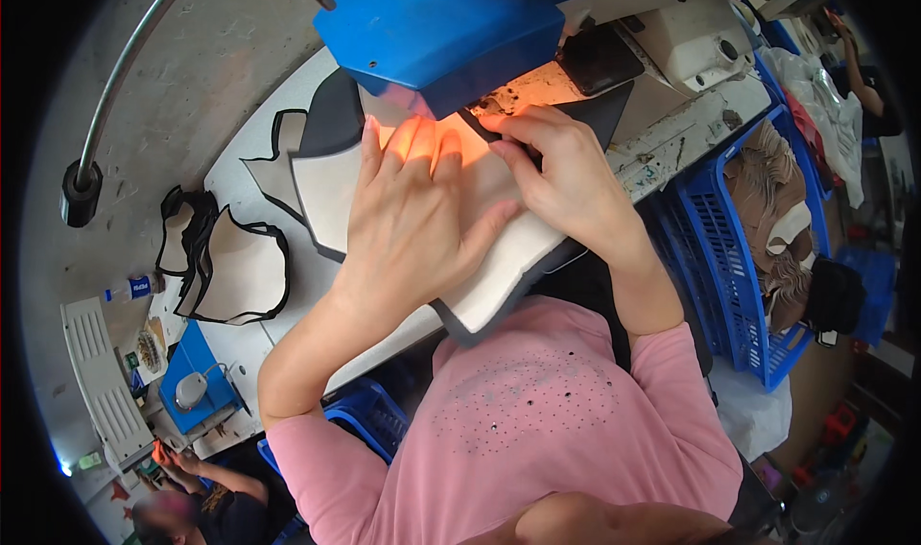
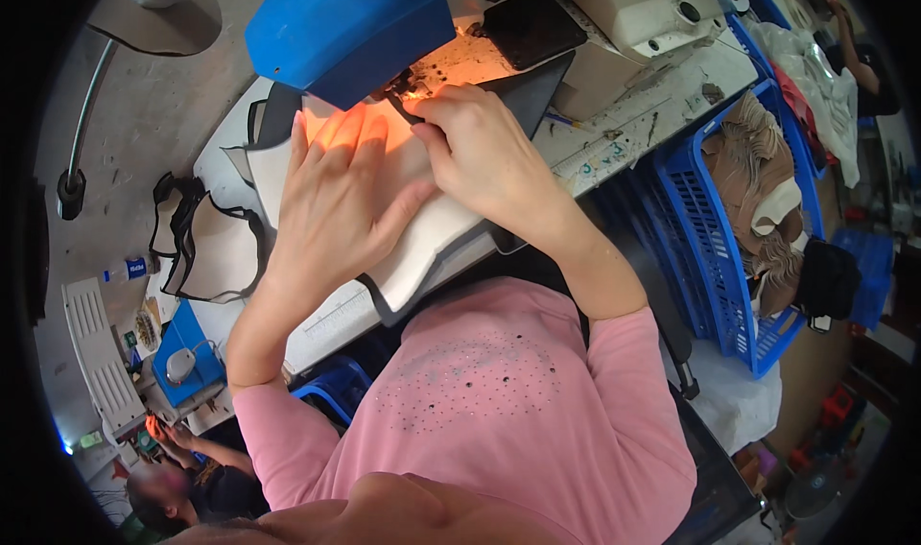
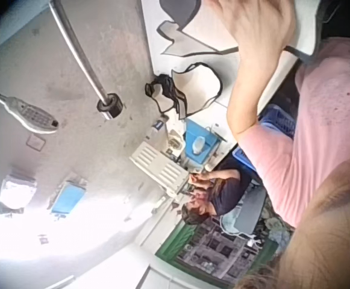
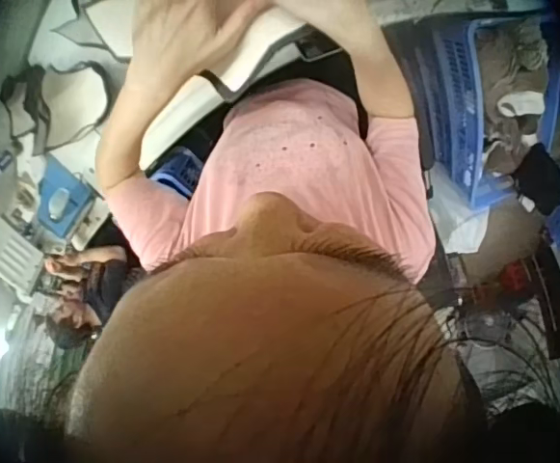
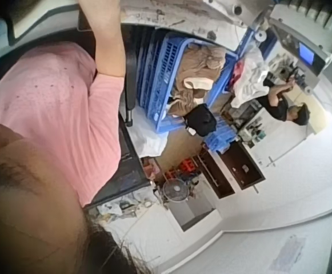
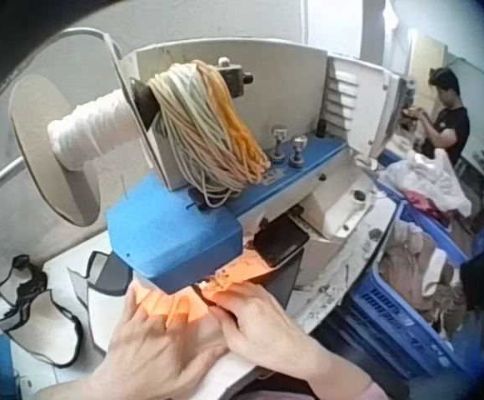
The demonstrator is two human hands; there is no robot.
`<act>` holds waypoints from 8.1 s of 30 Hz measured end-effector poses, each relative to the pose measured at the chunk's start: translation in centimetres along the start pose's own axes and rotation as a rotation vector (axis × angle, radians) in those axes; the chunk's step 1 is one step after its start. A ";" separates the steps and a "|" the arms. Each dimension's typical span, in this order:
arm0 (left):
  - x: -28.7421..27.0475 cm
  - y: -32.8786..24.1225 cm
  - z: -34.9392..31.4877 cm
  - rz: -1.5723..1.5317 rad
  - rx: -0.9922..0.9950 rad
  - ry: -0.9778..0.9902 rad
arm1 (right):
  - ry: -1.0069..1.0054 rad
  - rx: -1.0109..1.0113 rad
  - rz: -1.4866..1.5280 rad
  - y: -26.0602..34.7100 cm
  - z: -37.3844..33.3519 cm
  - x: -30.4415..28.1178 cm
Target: The person uses a sewing machine to stitch black elastic bands onto the edges of beige fabric mask pieces. They handle the items one at a time, guiding them through the machine and stacking the finished masks on the table. Towards the end, they gather the stack of completed masks and secure them with a rubber band.
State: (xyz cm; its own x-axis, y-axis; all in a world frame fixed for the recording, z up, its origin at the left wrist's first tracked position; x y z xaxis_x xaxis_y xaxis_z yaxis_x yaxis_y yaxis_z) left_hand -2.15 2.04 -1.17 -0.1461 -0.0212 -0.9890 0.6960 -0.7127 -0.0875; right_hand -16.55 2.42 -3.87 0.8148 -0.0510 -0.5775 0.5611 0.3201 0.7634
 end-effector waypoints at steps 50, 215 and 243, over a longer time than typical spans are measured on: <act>-1.6 5.8 2.4 -0.057 0.122 0.204 | -0.117 -0.168 -0.016 -0.2 -1.1 0.2; 0.9 3.3 0.6 -0.049 0.117 -0.137 | -0.078 -0.105 -0.079 0.1 -0.4 0.7; 0.4 1.2 0.0 -0.232 0.019 0.094 | -0.115 -0.141 -0.010 -0.1 -1.1 0.3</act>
State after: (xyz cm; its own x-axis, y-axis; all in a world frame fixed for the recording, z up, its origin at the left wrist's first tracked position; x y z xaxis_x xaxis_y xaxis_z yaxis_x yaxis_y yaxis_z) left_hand -1.36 1.18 -1.65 -0.2334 0.2095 -0.9495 0.6383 -0.7036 -0.3122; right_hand -16.50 3.40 -4.40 0.8251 -0.1596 -0.5419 0.5497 0.4480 0.7050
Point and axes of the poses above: each hand's wrist, its own z-axis towards the middle knuckle, its own x-axis out of the palm, y = z × x, the point moved 3 cm from there along z, towards the middle knuckle, and after that the axes turned 7 degrees about y, right-handed, at the moved point
